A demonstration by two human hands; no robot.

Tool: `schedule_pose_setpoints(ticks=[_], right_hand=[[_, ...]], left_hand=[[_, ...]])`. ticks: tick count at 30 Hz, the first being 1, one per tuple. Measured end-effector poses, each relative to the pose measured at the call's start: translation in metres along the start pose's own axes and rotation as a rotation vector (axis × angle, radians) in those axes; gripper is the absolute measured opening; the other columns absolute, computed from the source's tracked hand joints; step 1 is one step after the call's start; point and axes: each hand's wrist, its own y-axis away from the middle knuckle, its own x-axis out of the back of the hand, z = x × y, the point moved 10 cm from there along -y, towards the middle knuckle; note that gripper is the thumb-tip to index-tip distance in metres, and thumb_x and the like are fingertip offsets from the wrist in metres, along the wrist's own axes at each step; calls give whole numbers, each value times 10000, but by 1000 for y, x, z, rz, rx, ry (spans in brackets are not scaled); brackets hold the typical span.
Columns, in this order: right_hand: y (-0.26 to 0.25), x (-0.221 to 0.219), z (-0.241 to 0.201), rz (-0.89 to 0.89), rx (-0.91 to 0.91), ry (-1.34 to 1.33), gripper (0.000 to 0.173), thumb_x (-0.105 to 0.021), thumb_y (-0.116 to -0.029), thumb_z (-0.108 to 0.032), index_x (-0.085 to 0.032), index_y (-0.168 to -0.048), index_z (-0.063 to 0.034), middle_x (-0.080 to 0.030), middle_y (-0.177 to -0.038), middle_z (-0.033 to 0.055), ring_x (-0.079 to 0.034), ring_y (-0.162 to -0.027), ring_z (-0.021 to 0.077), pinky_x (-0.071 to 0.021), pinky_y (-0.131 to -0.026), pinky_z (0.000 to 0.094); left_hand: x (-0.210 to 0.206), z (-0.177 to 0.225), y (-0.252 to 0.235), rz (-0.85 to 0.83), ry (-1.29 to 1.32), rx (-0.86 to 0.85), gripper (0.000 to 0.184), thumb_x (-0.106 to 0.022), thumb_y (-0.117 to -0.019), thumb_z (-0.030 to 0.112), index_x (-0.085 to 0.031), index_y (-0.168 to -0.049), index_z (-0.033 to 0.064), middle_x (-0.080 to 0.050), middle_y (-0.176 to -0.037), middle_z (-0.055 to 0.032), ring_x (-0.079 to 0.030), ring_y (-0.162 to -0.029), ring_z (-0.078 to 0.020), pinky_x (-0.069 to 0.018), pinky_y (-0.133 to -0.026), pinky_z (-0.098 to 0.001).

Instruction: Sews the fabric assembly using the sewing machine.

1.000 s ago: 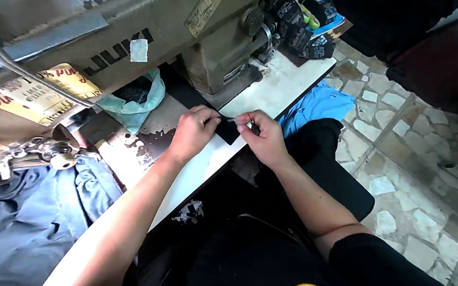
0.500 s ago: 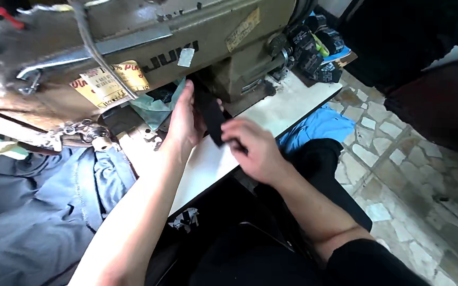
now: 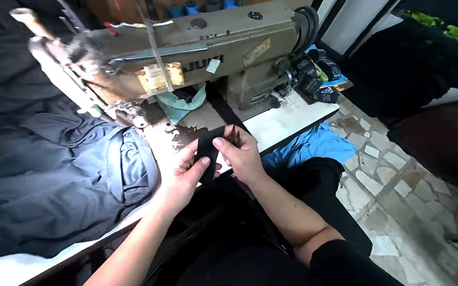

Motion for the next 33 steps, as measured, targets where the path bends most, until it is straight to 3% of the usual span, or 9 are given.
schedule_pose_setpoints(ticks=[3,6,9,14,17,23,28,31,33], right_hand=[[1,-26,-15,-90,76,136,116,-600,-946,-5,-585,-874,-93,-524,-667,-65,-443,-515,-54,-396,-483,95],[5,-44,-20,-160,84,239,121,-623,-921,-1,-586,-837,-81,-526,-661,-60,-463,-541,-47,-399,-498,105],[9,-55,-27,-176,129,302,77,-619,-910,26,-609,-948,-40,-577,-748,-30,-531,-617,-40,-460,-560,105],[14,-60,-39,-88,266,414,68,-586,-943,7,-644,-968,33,-621,-862,30,-565,-725,-27,-481,-658,105],[15,-62,-42,-61,310,415,74,-601,-918,35,-625,-987,29,-599,-811,20,-532,-662,-35,-463,-608,90],[17,-64,-44,-25,341,454,81,-585,-930,22,-647,-968,56,-626,-820,45,-550,-683,-25,-473,-633,97],[15,-64,-43,-17,348,414,67,-595,-939,-18,-638,-923,31,-613,-791,15,-543,-665,-42,-473,-623,97],[4,-65,-43,-67,272,328,77,-588,-937,6,-660,-924,29,-607,-791,-1,-498,-604,-60,-430,-547,80],[-5,-72,-44,-149,248,233,81,-580,-915,26,-646,-868,24,-602,-863,6,-505,-667,-61,-433,-582,78]], left_hand=[[21,27,17,79,-123,-146,247,-565,-1008,118,-673,-1229,141,-726,-988,118,-684,-881,16,-579,-809,-186],[40,52,26,233,-175,-249,129,-598,-974,46,-679,-1054,108,-686,-898,121,-642,-792,45,-551,-734,-139],[49,65,33,346,-282,-306,87,-628,-913,-19,-641,-961,52,-638,-819,84,-602,-714,52,-527,-677,-116],[43,81,44,390,-562,-502,74,-606,-914,-4,-654,-922,-60,-619,-811,-44,-583,-736,36,-490,-702,-84],[41,85,45,398,-612,-526,95,-600,-911,4,-668,-922,-61,-635,-812,-66,-587,-743,12,-481,-706,-96],[37,87,43,402,-606,-517,127,-614,-928,10,-709,-961,-69,-677,-848,-79,-612,-763,27,-494,-719,-84],[31,87,46,305,-614,-476,280,-525,-928,-3,-721,-1101,-104,-722,-908,-111,-639,-768,8,-522,-731,-118],[51,79,37,261,-435,-315,257,-551,-973,55,-685,-1162,-56,-685,-994,-19,-625,-834,39,-526,-760,-120],[61,73,27,187,-358,-224,247,-602,-956,100,-692,-1170,15,-682,-1033,48,-635,-889,43,-532,-788,-129]])
